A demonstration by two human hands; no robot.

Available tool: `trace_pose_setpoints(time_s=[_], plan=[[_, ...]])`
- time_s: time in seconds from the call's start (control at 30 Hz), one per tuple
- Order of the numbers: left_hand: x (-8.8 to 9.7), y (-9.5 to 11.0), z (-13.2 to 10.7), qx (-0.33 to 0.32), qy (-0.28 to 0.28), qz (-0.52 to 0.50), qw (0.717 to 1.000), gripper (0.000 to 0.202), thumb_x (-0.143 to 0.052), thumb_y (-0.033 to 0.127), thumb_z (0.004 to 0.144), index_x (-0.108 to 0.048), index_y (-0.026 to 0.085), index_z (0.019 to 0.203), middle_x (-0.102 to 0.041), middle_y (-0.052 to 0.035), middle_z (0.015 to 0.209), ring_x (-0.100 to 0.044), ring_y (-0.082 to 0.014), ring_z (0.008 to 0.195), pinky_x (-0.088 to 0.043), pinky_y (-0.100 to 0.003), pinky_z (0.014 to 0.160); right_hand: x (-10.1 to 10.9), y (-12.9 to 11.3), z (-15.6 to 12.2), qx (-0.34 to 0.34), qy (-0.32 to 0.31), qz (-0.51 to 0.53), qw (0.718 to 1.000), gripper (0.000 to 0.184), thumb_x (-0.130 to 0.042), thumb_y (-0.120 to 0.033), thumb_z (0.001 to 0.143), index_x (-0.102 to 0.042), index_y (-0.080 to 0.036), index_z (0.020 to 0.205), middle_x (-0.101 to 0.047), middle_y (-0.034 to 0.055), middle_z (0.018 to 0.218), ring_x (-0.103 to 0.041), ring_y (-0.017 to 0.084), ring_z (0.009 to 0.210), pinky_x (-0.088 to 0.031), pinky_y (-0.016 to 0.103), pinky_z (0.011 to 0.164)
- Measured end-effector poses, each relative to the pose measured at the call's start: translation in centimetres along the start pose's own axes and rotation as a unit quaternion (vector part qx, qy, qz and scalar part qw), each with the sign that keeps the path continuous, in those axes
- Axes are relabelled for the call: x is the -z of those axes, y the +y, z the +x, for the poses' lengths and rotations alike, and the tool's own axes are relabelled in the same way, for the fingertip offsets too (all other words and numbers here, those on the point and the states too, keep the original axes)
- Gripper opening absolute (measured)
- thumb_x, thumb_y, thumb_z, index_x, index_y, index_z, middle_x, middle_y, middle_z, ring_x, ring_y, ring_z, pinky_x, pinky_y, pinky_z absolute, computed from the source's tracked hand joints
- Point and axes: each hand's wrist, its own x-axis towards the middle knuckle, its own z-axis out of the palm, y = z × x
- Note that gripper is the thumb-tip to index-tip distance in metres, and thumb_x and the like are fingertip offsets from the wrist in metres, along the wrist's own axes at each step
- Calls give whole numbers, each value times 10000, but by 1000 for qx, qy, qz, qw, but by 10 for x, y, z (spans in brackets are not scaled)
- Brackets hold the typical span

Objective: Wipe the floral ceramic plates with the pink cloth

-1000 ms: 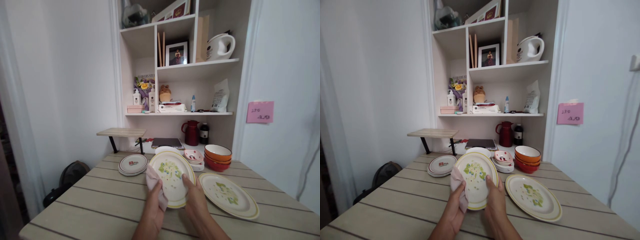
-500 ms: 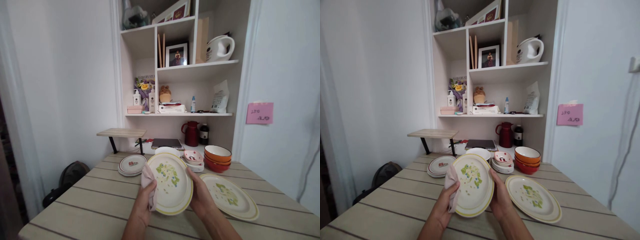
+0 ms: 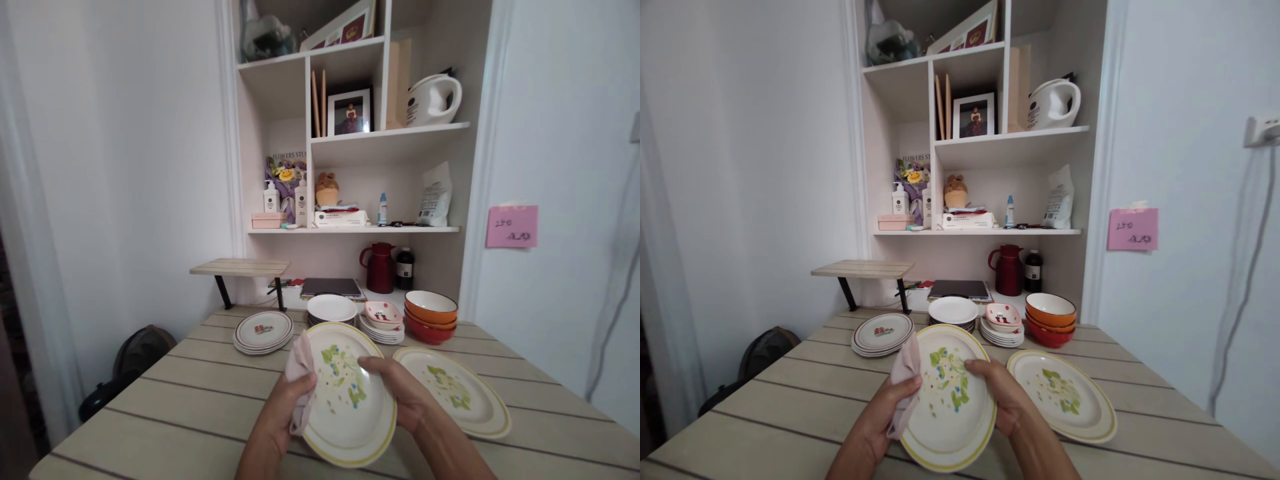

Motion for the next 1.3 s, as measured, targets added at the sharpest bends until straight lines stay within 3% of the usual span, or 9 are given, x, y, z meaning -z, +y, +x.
trace_pose_setpoints(time_s=[0.37,0.6,0.8,1.0,1.17,1.3], plan=[[-3,-4,7,-30,84,-36,995,568,-767,257,673,-610,98,1195,-743,-173,1006,-687,-324,978,-533,-414,860,-8,25,18,124,75,24,989,356,-651,-136,681,-649,-62,1029,-755,165,774,-720,288,676,-551,472,755],[-5,-12,15,-31,94,-63,993,535,-739,282,708,-606,92,1190,-743,-177,1008,-697,-313,953,-540,-399,850,-7,29,22,186,106,45,976,573,-714,-146,641,-573,-134,1196,-763,111,783,-717,287,675,-559,458,706],[-14,-21,17,-65,105,-83,989,537,-720,286,733,-579,154,1234,-728,-142,1084,-684,-286,999,-545,-386,853,-14,34,23,254,144,60,955,730,-752,-211,645,-472,-189,1319,-762,60,764,-708,262,655,-568,419,662],[-26,-31,17,-39,87,-99,991,467,-692,310,767,-606,153,1199,-729,-139,1082,-695,-265,970,-553,-362,841,-23,42,25,317,208,76,922,757,-755,-280,666,-437,-272,1353,-761,17,827,-707,227,683,-574,378,674],[-23,-30,22,-37,88,-118,988,449,-683,317,772,-613,140,1179,-730,-149,1072,-699,-265,957,-570,-357,806,-27,45,26,300,171,83,935,804,-754,-309,688,-367,-322,1392,-757,20,939,-714,226,770,-565,382,734],[-14,-21,23,-71,105,-107,986,457,-707,275,751,-610,146,1179,-738,-147,1048,-697,-273,966,-580,-353,784,-23,36,22,221,112,80,965,708,-743,-267,687,-461,-226,1335,-759,67,954,-713,248,805,-558,386,746]])
